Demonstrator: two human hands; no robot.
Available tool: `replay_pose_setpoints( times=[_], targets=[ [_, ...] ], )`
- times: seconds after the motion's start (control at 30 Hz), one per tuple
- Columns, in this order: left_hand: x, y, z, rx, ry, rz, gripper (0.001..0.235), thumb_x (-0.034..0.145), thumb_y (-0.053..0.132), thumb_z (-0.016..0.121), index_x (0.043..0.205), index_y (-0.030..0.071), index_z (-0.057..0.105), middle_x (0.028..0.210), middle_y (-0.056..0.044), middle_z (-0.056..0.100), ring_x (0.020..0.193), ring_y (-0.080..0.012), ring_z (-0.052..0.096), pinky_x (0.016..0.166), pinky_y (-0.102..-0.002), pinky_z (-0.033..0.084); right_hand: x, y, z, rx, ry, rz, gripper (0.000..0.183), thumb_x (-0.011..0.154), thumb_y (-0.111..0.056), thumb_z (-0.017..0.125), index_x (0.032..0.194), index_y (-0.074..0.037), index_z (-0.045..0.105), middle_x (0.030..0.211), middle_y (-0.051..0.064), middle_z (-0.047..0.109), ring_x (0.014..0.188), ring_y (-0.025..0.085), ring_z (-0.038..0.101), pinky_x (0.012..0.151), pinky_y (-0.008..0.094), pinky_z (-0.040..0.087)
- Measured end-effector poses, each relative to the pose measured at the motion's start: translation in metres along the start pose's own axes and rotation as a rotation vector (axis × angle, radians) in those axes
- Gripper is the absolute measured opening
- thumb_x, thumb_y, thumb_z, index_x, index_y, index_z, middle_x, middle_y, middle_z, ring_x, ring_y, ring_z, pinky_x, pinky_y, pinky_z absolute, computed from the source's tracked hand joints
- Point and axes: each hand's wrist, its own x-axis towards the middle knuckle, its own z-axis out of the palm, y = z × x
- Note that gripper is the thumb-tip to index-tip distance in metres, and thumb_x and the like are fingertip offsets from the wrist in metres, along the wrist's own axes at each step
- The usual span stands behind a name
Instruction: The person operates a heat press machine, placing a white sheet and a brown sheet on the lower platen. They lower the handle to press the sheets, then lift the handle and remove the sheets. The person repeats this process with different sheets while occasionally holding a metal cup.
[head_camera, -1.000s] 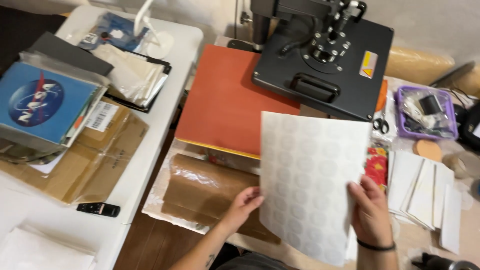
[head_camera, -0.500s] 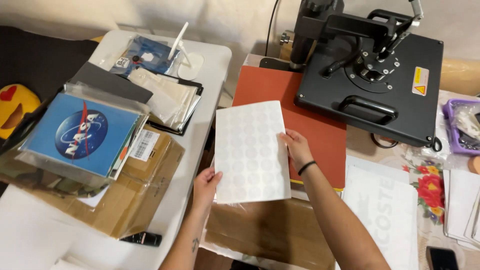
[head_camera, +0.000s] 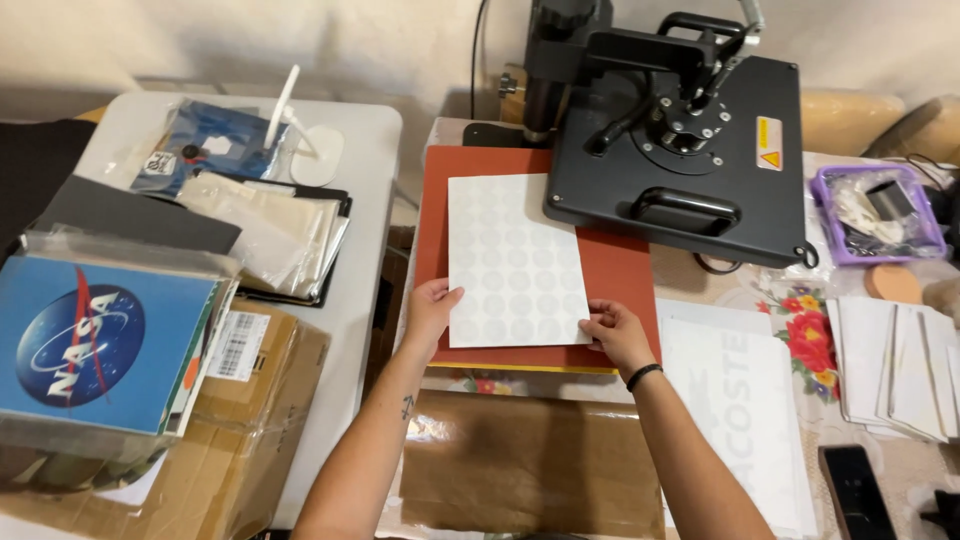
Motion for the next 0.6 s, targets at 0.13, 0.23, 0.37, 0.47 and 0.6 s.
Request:
replay_pose_setpoints(
  times=[0.13,0.23,0.37,0.47,0.6],
  targets=[
    [0.018,0.002,0.029,0.195,0.023,0.042,0.039,0.086,0.014,0.079,0.121,-0.001,0.07,0.095,-0.014,0.076,0.082,-0.0189,0.073,0.068,-0.032,0.062,0.004,0.007,-0.015,0.016,0.066,0.007,0.057,0.086,-0.002,0.075,0.137,0.001,0.051,0.107,0.015,0.073,0.09,0.022,0.071,0.07,0.031,0.062],
    [0.032,-0.012,0.034,0.253,0.042,0.038,0.04,0.086,0.017,0.08,0.122,0.002,0.071,0.095,-0.013,0.076,0.083,-0.0168,0.072,0.071,-0.032,0.061,0.008,0.013,-0.022,0.04,0.088,0.012,0.056,0.086,-0.003,0.076,0.137,0.0,0.052,0.11,0.016,0.073,0.093,0.023,0.071,0.071,0.032,0.062],
    [0.003,0.012,0.034,0.389,0.087,0.092,0.04,0.088,0.028,0.078,0.123,0.008,0.072,0.098,-0.009,0.077,0.093,-0.0201,0.074,0.077,-0.033,0.061,0.0,0.008,-0.024,0.05,0.085,0.007,0.058,0.085,-0.003,0.077,0.137,0.0,0.051,0.109,0.018,0.072,0.094,0.026,0.071,0.073,0.037,0.063],
    [-0.057,0.046,0.023,0.568,0.175,0.349,0.047,0.098,0.029,0.065,0.134,-0.001,0.059,0.118,-0.022,0.068,0.112,-0.0356,0.067,0.098,-0.045,0.051,-0.029,0.01,-0.035,-0.538,0.215,-0.147,0.06,0.084,-0.038,0.081,0.132,-0.009,0.061,0.113,0.01,0.076,0.109,0.032,0.069,0.093,0.048,0.056],
    [-0.119,0.007,-0.029,0.808,-0.121,0.91,0.025,0.093,0.014,0.069,0.115,0.001,0.066,0.114,-0.017,0.064,0.111,-0.0353,0.063,0.097,-0.044,0.052,-0.083,0.078,-0.067,-0.93,0.243,-0.689,0.04,0.088,-0.039,0.072,0.119,-0.015,0.064,0.107,0.007,0.069,0.099,0.027,0.07,0.079,0.038,0.058]
  ],
)
